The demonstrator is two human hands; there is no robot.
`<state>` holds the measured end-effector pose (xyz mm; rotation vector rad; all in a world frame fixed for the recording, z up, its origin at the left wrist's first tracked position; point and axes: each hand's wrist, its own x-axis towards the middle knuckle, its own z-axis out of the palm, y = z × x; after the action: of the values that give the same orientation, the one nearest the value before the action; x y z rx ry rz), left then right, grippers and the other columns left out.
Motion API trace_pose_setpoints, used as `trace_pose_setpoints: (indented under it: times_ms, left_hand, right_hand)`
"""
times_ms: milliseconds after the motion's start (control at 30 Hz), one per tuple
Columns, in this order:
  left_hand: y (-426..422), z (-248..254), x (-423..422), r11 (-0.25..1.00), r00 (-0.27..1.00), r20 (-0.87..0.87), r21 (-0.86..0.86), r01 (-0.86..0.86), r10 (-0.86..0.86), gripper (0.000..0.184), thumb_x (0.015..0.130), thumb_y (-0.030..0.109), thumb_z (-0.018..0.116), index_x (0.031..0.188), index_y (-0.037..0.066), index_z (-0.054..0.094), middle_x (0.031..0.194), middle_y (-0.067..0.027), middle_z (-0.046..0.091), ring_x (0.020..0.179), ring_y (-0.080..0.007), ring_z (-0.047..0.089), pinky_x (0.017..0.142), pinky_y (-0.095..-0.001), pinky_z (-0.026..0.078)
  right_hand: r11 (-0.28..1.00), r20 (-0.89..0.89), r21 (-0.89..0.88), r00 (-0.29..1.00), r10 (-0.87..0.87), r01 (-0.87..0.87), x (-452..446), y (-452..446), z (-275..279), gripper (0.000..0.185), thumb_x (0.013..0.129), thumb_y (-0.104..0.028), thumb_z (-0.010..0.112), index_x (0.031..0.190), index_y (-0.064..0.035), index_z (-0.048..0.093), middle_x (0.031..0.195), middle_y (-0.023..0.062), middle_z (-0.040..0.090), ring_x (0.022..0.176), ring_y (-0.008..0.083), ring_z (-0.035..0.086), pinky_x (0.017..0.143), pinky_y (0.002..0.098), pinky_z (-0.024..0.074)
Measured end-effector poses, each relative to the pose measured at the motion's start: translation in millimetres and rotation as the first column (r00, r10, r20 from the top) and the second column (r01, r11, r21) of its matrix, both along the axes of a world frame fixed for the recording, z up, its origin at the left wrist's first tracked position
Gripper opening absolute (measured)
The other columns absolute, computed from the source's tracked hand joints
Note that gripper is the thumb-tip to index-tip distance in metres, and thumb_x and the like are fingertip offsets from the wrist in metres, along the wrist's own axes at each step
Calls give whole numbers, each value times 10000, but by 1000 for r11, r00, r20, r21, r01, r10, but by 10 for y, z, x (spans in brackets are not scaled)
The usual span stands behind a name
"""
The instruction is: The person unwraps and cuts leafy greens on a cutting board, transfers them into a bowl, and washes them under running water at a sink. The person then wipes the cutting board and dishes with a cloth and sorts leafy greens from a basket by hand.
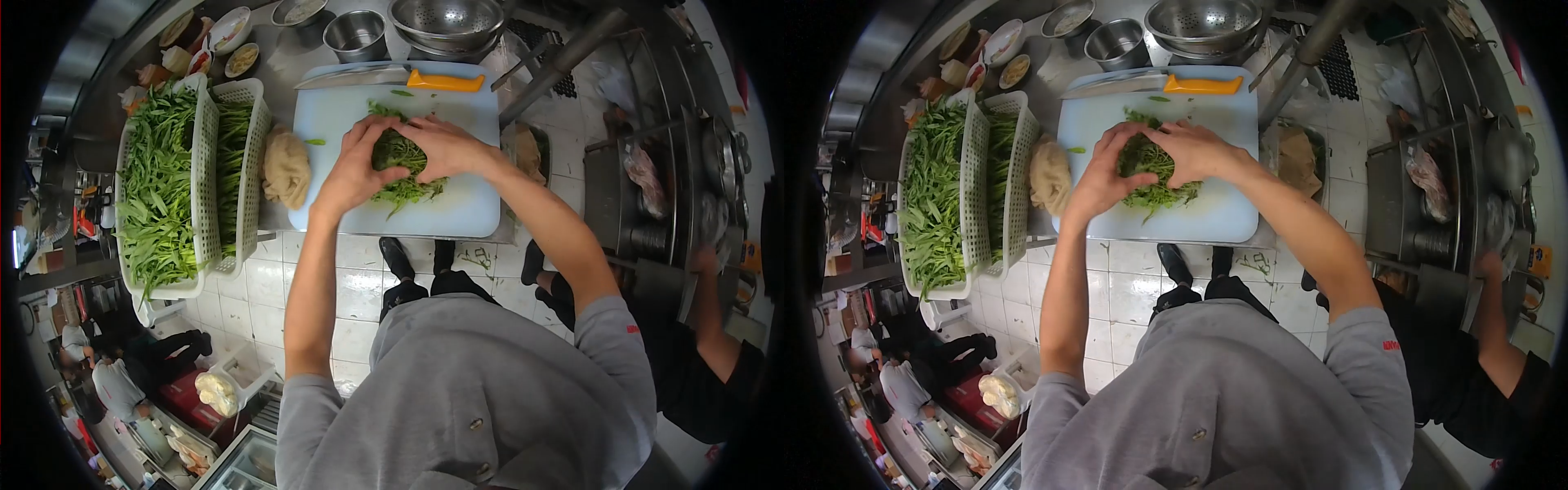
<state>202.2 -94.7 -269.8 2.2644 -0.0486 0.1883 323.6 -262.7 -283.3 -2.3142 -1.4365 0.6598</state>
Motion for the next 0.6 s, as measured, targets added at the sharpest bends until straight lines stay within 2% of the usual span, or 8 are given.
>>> trace_pose_setpoints:
  times_ms: [33, 67, 167, 267, 300, 433, 567, 600]
  left_hand:
    - [81, 10, 9, 997, 995, -76, 17, 72, -70, 893, 661, 259, 861, 1427, 141, 417, 1443, -185, 397, 1330, -374, 382, 1111, -418, 337]
    - [145, 21, 57, 997, 996, -52, 9, 76, -75, 895, 669, 286, 858, 1430, 133, 413, 1450, -185, 392, 1343, -370, 371, 1115, -413, 330]
    - [297, 152, 192, 998, 998, -46, -61, 30, -33, 859, 741, 388, 816, 1438, 102, 401, 1478, -151, 388, 1385, -342, 334, 1121, -415, 311]
    - [442, 281, 243, 942, 995, -70, -325, -89, 70, 802, 785, 378, 787, 1434, 101, 406, 1476, -108, 407, 1380, -320, 343, 1112, -439, 321]
    - [481, 333, 237, 926, 998, -40, -371, -68, 58, 715, 845, 346, 736, 1429, 92, 411, 1475, -74, 415, 1376, -301, 351, 1097, -439, 341]
    - [618, 442, 153, 896, 999, 5, -441, -45, 53, 584, 924, 285, 647, 1422, 84, 418, 1471, -68, 421, 1366, -275, 372, 1079, -402, 366]
    - [647, 502, 79, 872, 995, -5, -482, -85, 95, 580, 914, 290, 658, 1409, 81, 439, 1453, -81, 442, 1356, -273, 388, 1084, -401, 360]
    - [644, 518, 66, 865, 995, 0, -494, -87, 100, 598, 900, 295, 675, 1407, 79, 442, 1449, -86, 446, 1353, -275, 392, 1088, -403, 355]
  right_hand:
    - [1000, -32, 6, 999, -30, 30, -13, -12, -1, 987, 589, -254, 794, 1440, -34, 344, 1311, 183, 498, 1218, 357, 482, 1006, 418, 441]
    - [998, -65, 12, 996, -59, 60, -17, -19, -6, 966, 597, -238, 785, 1434, -28, 352, 1306, 186, 506, 1212, 357, 490, 1007, 415, 441]
    - [959, -84, 280, 996, -19, 42, 116, -60, -142, 925, 595, -198, 775, 1413, -6, 387, 1284, 210, 534, 1182, 343, 528, 1005, 386, 446]
    - [976, -360, 150, 928, -97, 160, 238, -52, 255, 904, 589, -115, 747, 1417, -13, 399, 1283, 196, 554, 1166, 259, 550, 1012, 319, 429]
    - [948, -344, 278, 938, -49, 152, 305, -78, 267, 896, 608, -104, 765, 1418, -6, 396, 1261, 184, 572, 1135, 224, 563, 981, 303, 441]
    - [958, -277, 258, 959, -54, 128, 392, -104, 797, 849, 659, -155, 800, 1402, -5, 419, 1274, 161, 577, 1146, 216, 560, 998, 304, 429]
    - [949, -196, 308, 981, -9, 71, 483, -43, 816, 850, 660, -185, 813, 1396, -7, 427, 1278, 158, 577, 1147, 213, 559, 1000, 302, 427]
    - [955, -243, 291, 970, 7, 66, 469, -31, 790, 856, 657, -191, 817, 1396, -8, 426, 1276, 156, 575, 1149, 221, 559, 1001, 309, 428]
